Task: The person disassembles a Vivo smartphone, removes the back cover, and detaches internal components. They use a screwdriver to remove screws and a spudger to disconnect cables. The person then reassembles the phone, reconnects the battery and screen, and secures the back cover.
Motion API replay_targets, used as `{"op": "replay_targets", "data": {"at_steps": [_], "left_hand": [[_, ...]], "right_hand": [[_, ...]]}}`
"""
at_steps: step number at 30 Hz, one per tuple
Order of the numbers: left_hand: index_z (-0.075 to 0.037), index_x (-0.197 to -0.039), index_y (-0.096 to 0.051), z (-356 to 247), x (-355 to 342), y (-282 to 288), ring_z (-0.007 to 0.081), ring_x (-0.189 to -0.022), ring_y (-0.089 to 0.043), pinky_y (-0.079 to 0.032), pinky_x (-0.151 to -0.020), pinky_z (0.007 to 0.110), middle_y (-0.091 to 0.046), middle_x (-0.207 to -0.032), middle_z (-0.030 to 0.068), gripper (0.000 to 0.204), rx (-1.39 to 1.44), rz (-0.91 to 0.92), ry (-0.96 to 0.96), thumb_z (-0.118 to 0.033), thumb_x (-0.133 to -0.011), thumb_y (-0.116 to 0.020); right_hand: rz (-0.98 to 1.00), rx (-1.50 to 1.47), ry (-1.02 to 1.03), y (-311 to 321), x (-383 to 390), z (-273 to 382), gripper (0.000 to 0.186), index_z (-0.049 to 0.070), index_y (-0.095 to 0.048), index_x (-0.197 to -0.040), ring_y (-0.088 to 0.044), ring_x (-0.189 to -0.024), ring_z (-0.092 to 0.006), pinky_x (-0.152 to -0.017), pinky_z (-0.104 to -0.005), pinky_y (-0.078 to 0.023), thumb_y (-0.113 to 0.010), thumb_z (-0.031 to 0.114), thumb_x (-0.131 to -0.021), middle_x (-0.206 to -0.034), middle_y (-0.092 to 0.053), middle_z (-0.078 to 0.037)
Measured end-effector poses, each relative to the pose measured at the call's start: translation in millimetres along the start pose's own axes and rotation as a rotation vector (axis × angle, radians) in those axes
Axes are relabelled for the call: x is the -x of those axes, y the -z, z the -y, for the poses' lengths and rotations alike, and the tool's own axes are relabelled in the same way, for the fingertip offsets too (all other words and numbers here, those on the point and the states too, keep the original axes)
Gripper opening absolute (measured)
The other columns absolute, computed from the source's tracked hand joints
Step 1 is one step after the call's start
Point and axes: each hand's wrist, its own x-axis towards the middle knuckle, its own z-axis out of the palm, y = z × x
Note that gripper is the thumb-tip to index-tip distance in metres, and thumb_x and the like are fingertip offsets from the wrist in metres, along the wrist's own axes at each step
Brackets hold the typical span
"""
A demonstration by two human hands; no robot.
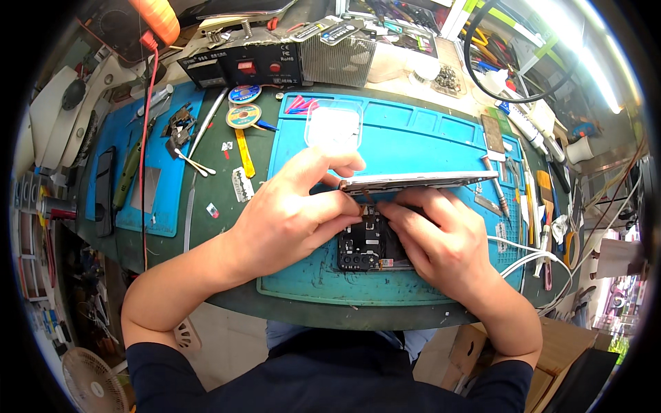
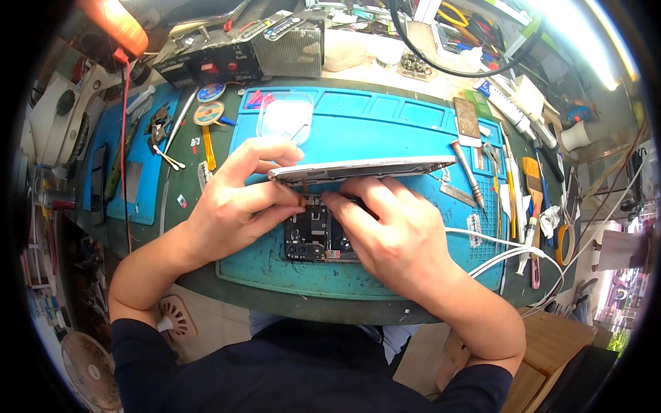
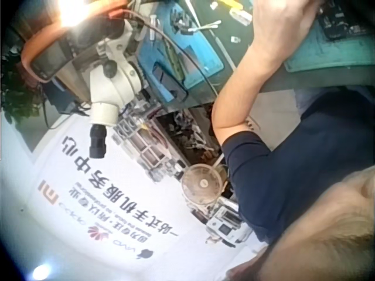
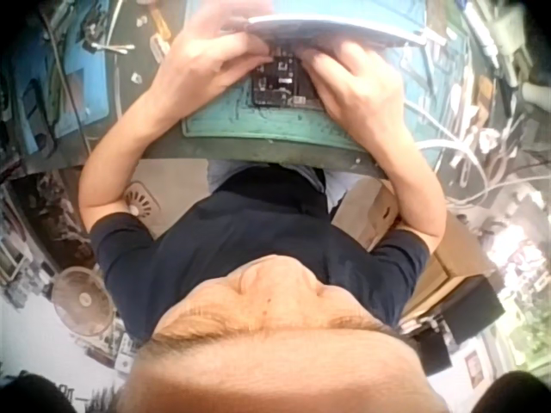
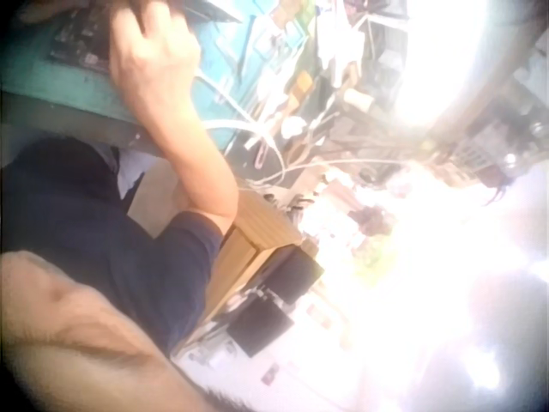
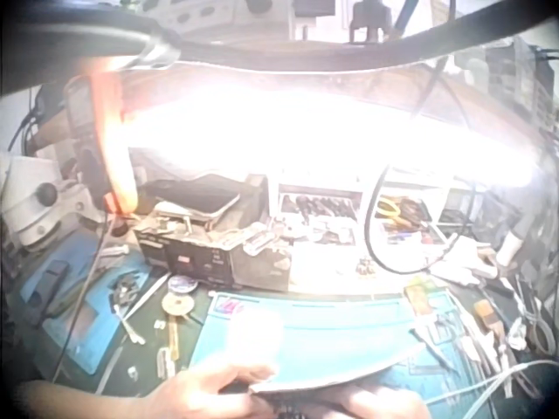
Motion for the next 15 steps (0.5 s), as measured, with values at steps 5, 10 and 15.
{"op": "replay_targets", "data": {"at_steps": [5, 10, 15], "left_hand": [[-0.001, -0.093, -0.074, 0.5, -0.7, 0.4, 0.0263, -0.113, -0.064, -0.062, -0.085, 0.037, -0.058, -0.126, 0.0134, 0.022, 0.013, 0.000, 0.008, 0.004, -0.075, -0.085], [-0.001, -0.094, -0.074, 0.1, -3.0, 1.4, 0.0270, -0.112, -0.064, -0.062, -0.084, 0.037, -0.059, -0.125, 0.0137, 0.021, 0.013, 0.002, -0.006, 0.004, -0.076, -0.084], [-0.001, -0.093, -0.074, 0.9, -2.6, 0.9, 0.0275, -0.112, -0.064, -0.062, -0.084, 0.037, -0.059, -0.125, 0.0137, 0.020, 0.033, 0.004, 0.012, 0.003, -0.076, -0.084]], "right_hand": [[0.008, 0.016, 0.028, 0.1, 0.4, -0.8, 0.032, 0.011, -0.077, -0.109, -0.064, -0.082, -0.0183, -0.067, -0.0315, -0.054, -0.074, 0.006, -0.078, -0.105, -0.068, -0.001], [0.028, 0.043, 0.059, 0.3, 1.1, -3.4, 0.037, 0.013, -0.077, -0.110, -0.063, -0.082, -0.0180, -0.064, -0.0309, -0.053, -0.073, 0.007, -0.075, -0.105, -0.068, 0.000], [0.058, 0.047, 0.061, 1.8, -0.3, -0.6, 0.036, 0.014, -0.078, -0.110, -0.062, -0.080, -0.0185, -0.063, -0.0310, -0.052, -0.074, 0.007, -0.075, -0.105, -0.068, -0.002]]}}
